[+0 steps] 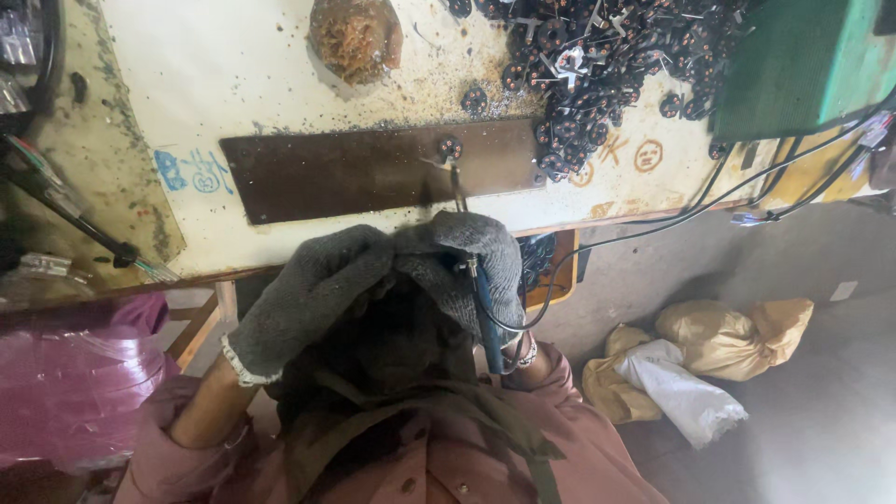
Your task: The person solders small electrical components at a workbench, holding a part in one gloved hand and a soldering iron in the other, touching the iron and wire to the component joints. Finished parts are added to a large pile of similar components on the bench, and the person repeats the soldering cycle on new parts.
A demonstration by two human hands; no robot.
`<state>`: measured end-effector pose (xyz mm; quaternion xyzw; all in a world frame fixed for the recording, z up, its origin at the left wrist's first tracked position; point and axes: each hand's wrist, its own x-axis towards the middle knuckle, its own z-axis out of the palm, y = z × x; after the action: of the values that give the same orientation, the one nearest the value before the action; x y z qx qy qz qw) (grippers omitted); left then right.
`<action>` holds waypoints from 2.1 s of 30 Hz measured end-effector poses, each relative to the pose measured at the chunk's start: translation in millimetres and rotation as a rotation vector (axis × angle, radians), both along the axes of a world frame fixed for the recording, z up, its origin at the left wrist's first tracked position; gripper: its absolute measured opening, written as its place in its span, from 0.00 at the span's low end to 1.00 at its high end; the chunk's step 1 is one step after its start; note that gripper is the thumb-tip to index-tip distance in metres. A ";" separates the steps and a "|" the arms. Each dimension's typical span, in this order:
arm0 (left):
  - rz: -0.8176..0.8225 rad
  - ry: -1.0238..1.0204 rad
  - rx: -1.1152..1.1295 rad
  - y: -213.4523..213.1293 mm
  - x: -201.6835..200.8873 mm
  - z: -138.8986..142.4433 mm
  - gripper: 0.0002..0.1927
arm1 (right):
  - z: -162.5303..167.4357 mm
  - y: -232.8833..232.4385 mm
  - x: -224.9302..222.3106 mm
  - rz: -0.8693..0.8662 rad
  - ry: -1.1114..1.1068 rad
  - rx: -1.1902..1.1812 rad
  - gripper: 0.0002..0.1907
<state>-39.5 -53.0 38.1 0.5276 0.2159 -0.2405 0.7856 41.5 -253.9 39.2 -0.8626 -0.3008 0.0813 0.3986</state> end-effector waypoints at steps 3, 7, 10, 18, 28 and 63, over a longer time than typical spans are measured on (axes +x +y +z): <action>0.104 -0.155 0.195 -3.5 -0.5 2.7 0.09 | 3.9 0.9 2.6 -0.090 0.082 0.132 0.24; 0.073 -0.435 0.600 -8.6 -2.1 7.3 0.11 | 11.0 2.7 9.1 -0.073 0.438 0.177 0.20; 0.052 -0.468 0.647 -11.9 0.1 7.3 0.13 | 10.6 5.7 10.0 -0.064 0.574 0.205 0.14; 0.126 -0.145 0.414 -20.3 9.0 8.5 0.09 | 12.0 5.4 12.8 -0.067 0.289 0.055 0.13; 0.009 -0.105 0.085 -10.8 4.6 -5.6 0.10 | -0.6 -17.6 19.7 0.119 0.134 0.103 0.30; 0.277 -0.687 1.271 34.1 111.4 36.7 0.07 | -1.4 14.4 45.1 -0.171 -0.054 -0.088 0.21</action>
<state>71.9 -18.9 74.8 0.8948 0.1200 0.2112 0.3747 86.6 -239.5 37.7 -0.9037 -0.2327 0.0368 0.3575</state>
